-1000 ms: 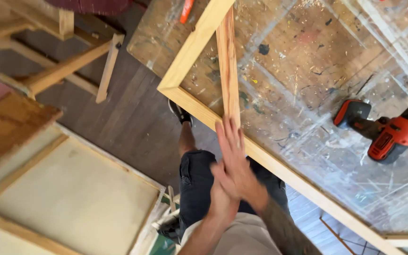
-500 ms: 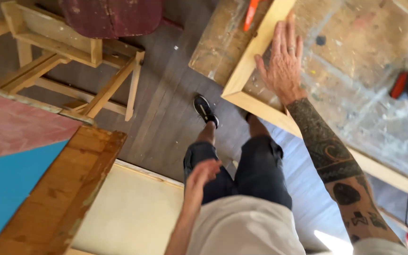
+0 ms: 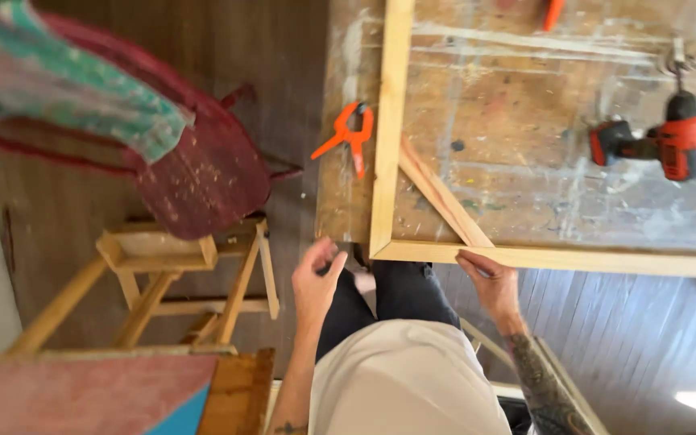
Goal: Assembling a wooden frame by clamping pieces, drilling pilot holes, applying glue, and driving screws.
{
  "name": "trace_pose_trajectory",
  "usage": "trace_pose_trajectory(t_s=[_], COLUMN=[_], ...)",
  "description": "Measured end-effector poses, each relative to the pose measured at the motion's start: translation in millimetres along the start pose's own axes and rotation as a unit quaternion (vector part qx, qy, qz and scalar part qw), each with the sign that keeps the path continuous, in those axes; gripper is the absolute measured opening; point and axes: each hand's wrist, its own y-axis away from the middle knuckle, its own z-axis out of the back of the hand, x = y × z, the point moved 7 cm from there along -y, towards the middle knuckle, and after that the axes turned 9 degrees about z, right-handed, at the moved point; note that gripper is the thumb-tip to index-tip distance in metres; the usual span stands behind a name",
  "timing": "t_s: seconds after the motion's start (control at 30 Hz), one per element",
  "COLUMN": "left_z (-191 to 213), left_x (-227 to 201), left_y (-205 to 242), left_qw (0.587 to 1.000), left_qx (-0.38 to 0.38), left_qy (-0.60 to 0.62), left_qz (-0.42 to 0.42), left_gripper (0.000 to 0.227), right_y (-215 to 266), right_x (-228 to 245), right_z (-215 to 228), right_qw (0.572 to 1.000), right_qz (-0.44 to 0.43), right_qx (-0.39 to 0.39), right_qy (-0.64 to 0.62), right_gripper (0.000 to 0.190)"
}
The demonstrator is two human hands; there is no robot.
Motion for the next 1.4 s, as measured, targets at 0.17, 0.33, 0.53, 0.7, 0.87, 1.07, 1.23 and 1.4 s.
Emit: trace_pose_trajectory(t_s=[0.17, 0.33, 0.53, 0.7, 0.87, 1.07, 1.23, 1.4], left_z=[-61, -122, -138, -110, -104, -207, -320, -439], left_x=[-132, -155, -134, -150, -217, -348, -413, -445], left_y=[-65, -138, -205, -237, -250, -236, -271, -338], left_qw=[0.937, 0.895, 0.836, 0.903, 0.924, 0.823, 0.77, 0.671], left_qx=[-0.067, -0.052, -0.038, -0.031, 0.074, 0.17, 0.212, 0.234], left_qy=[-0.27, -0.393, -0.508, -0.388, -0.316, -0.329, -0.376, -0.45], left_qz=[-0.213, -0.205, -0.202, -0.183, -0.201, -0.431, -0.47, -0.54], left_gripper=[0.09, 0.109, 0.097, 0.087, 0.079, 0.079, 0.085, 0.097], right_y=[-6, 15, 11, -8, -28, -22, -48, -135], right_x=[55, 63, 105, 144, 177, 144, 165, 178], right_z=[6, 13, -13, -52, -48, -63, -40, -31], right_qw=[0.991, 0.974, 0.913, 0.91, 0.902, 0.88, 0.851, 0.807], right_qz=[-0.1, -0.191, -0.346, -0.324, -0.311, -0.317, -0.351, -0.429], right_qx=[-0.009, -0.108, -0.174, -0.191, -0.263, -0.331, -0.37, -0.358], right_qy=[-0.087, -0.047, -0.128, -0.176, -0.143, -0.125, -0.129, -0.192], right_gripper=[0.017, 0.029, 0.053, 0.014, 0.009, 0.033, 0.053, 0.081])
